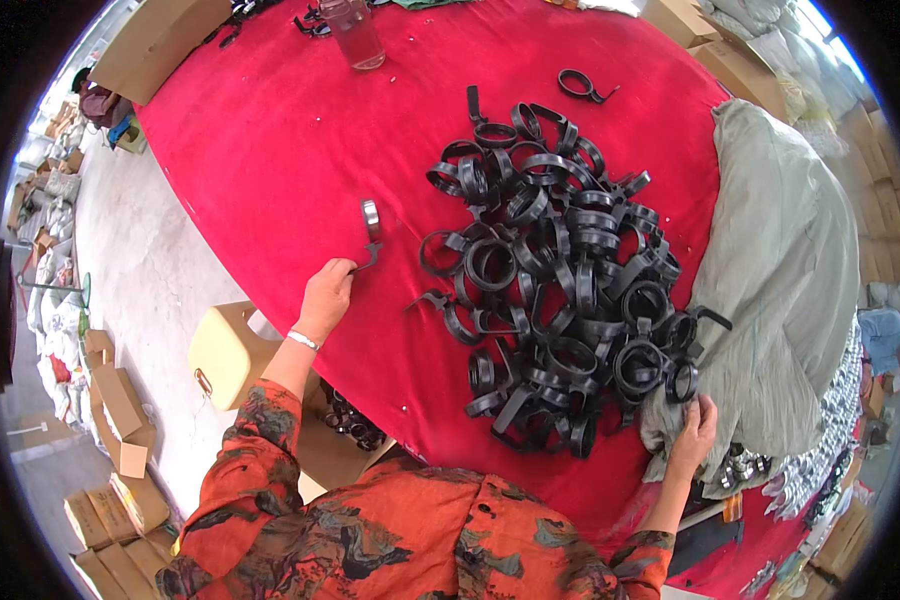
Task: Manually assembling and hammering components for plastic or metal handles/lids in a factory setting.
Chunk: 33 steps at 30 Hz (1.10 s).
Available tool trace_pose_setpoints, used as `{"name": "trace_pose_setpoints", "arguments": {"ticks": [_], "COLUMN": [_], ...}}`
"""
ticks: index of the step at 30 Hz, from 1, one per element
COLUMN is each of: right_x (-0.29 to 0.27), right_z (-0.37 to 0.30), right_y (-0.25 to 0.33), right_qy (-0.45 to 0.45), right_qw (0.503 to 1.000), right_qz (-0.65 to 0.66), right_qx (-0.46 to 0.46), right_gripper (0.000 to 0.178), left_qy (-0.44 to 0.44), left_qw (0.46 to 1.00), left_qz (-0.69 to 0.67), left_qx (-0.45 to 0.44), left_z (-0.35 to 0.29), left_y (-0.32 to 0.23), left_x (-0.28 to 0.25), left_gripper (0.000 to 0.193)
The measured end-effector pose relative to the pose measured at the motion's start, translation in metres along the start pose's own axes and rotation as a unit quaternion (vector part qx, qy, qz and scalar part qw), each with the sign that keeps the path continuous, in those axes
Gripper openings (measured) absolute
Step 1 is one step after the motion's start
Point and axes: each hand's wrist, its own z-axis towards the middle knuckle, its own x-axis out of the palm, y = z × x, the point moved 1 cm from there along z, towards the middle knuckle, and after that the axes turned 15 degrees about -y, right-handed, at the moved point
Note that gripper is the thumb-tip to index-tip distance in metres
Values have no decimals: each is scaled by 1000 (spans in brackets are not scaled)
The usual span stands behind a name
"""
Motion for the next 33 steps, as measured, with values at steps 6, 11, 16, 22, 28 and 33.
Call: {"name": "trace_pose_setpoints", "arguments": {"ticks": [6, 11, 16, 22, 28, 33], "right_x": [-36, -34, -25, -24, -22, -13], "right_z": [-43, -62, -84, -103, -121, -124], "right_y": [4, 3, 16, 7, 14, 21], "right_qy": [-26, -3, 76, 200, 313, 364], "right_qw": [996, 994, 992, 977, 947, 928], "right_qz": [-54, -67, -57, 49, 71, 77], "right_qx": [-72, -89, -80, 55, 33, 38], "right_gripper": [26, 23, 19, 17, 19, 21], "left_qy": [31, 42, 80, 47, 42, 19], "left_qw": [999, 992, 711, 630, 610, 676], "left_qz": [35, 88, -489, -580, -592, -538], "left_qx": [10, 76, -499, -514, -525, -503], "left_z": [0, 2, 2, -25, -71, -96], "left_y": [-6, -5, -28, -69, -99, -135], "left_x": [4, 1, -15, -33, -43, -54], "left_gripper": [13, 11, 11, 13, 13, 17]}}
